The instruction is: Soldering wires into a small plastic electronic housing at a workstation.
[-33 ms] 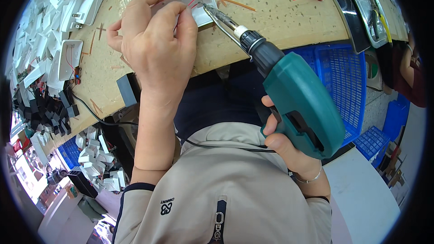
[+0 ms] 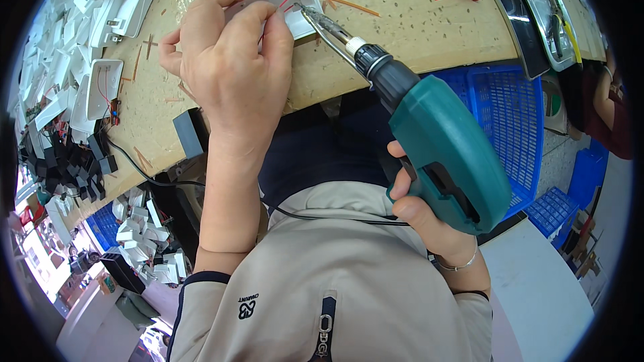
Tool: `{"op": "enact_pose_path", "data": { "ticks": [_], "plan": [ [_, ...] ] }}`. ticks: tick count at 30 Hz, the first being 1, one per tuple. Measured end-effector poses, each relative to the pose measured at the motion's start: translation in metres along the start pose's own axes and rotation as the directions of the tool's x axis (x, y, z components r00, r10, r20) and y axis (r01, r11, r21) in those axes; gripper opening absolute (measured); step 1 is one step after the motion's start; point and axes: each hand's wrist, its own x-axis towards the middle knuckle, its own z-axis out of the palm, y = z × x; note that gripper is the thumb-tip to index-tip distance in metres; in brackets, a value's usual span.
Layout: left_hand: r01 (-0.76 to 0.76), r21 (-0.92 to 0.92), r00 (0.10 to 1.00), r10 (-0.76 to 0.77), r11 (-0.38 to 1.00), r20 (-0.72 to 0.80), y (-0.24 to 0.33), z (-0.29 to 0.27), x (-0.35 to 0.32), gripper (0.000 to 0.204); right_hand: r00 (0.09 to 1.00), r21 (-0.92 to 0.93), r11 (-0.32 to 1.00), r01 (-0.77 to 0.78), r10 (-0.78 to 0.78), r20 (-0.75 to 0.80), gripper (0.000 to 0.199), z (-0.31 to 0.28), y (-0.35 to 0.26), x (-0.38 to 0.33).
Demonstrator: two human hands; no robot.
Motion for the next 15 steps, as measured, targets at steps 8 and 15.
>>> {"op": "enact_pose_path", "data": {
  "ticks": [8,15],
  "plan": [
    [-0.009,-0.046,1.0,0.009,0.999,-0.018,-0.001,0.006,0.001,0.004,1.0,-0.009,1.0,0.01,-0.01,0.002,0.066,0.004,-0.001,0.007],
    [-0.026,-0.084,0.999,0.024,0.996,-0.03,-0.003,0.009,0.003,0.004,0.999,-0.03,0.999,0.034,-0.033,0.026,0.067,0.003,0.002,0.013]
  ]
}}
